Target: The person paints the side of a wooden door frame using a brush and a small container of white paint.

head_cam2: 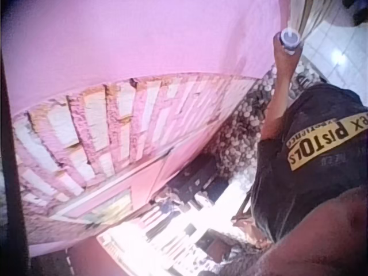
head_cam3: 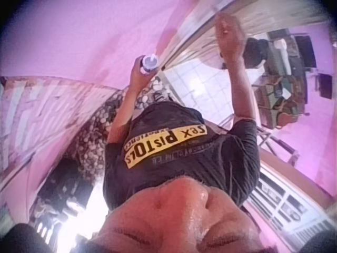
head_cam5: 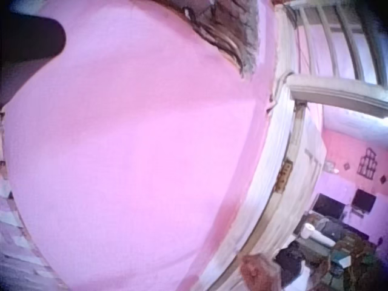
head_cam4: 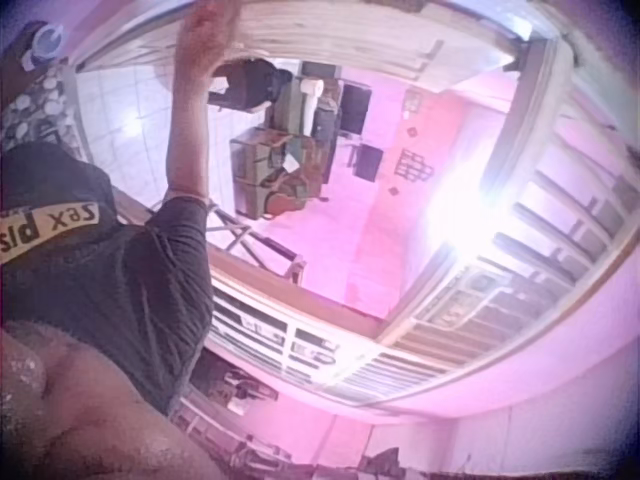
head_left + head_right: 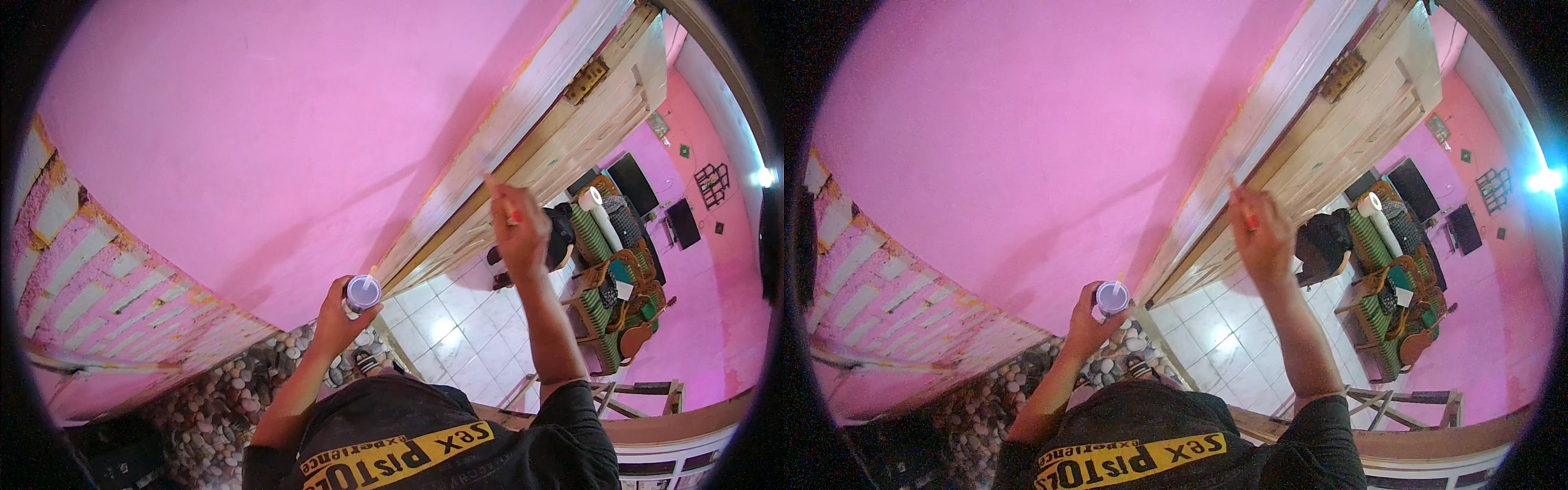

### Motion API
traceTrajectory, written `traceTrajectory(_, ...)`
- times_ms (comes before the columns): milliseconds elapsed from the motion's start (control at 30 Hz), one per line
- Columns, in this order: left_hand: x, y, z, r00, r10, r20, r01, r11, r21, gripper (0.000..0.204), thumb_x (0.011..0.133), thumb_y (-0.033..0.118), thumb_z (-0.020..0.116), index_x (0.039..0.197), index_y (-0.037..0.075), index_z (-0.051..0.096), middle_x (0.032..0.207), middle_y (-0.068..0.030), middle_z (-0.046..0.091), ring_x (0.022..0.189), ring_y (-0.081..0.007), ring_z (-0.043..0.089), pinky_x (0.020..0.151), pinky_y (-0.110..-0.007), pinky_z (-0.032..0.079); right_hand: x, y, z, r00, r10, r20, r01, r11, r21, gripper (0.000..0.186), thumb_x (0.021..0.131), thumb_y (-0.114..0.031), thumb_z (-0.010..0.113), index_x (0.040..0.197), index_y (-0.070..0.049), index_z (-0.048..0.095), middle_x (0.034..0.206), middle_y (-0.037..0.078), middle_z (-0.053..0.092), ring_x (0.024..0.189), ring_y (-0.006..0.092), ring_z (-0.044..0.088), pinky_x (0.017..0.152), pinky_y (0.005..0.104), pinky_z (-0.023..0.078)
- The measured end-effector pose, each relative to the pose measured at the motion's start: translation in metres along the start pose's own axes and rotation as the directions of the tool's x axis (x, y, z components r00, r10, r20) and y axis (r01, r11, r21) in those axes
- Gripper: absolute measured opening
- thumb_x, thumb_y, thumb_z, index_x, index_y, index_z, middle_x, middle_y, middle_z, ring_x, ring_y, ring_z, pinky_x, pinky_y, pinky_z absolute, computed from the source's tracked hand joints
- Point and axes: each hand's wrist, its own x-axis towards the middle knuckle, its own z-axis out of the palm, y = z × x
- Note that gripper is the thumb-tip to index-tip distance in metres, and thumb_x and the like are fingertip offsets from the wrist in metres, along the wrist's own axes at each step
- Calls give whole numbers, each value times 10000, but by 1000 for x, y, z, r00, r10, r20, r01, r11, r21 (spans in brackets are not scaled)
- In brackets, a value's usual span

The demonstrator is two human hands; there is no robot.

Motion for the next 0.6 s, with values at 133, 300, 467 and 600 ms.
traceTrajectory(133,-10,-4,-3,1000,-6,-9,6,999,-52,639,784,218,875,1274,18,515,1141,-151,667,1082,-256,661,936,-373,516,-24,6,30,995,20,103,-24,999,45,110,943,-116,691,1027,-55,656,910,128,668,789,329,667,660,416,537)
traceTrajectory(300,-20,-8,-10,1000,20,12,-20,999,-29,649,775,226,887,1269,23,518,1140,-147,667,1071,-253,664,925,-373,518,13,15,-1,998,59,9,-58,996,-74,142,958,-80,662,1093,-39,679,976,140,686,839,319,680,702,400,538)
traceTrajectory(467,-28,-8,-17,999,20,25,-20,1000,-3,644,775,225,887,1267,25,523,1129,-142,672,1073,-252,664,930,-375,517,35,0,-21,987,-10,-158,-9,993,-115,105,956,-79,666,1052,-37,680,965,118,692,845,292,675,714,376,537)
traceTrajectory(600,-33,-6,-16,999,4,48,-3,1000,-27,647,774,231,888,1268,28,524,1118,-136,677,1071,-252,667,930,-375,519,-10,8,14,995,12,101,-14,1000,18,129,951,-123,685,1064,-61,677,925,128,686,800,313,682,666,404,544)
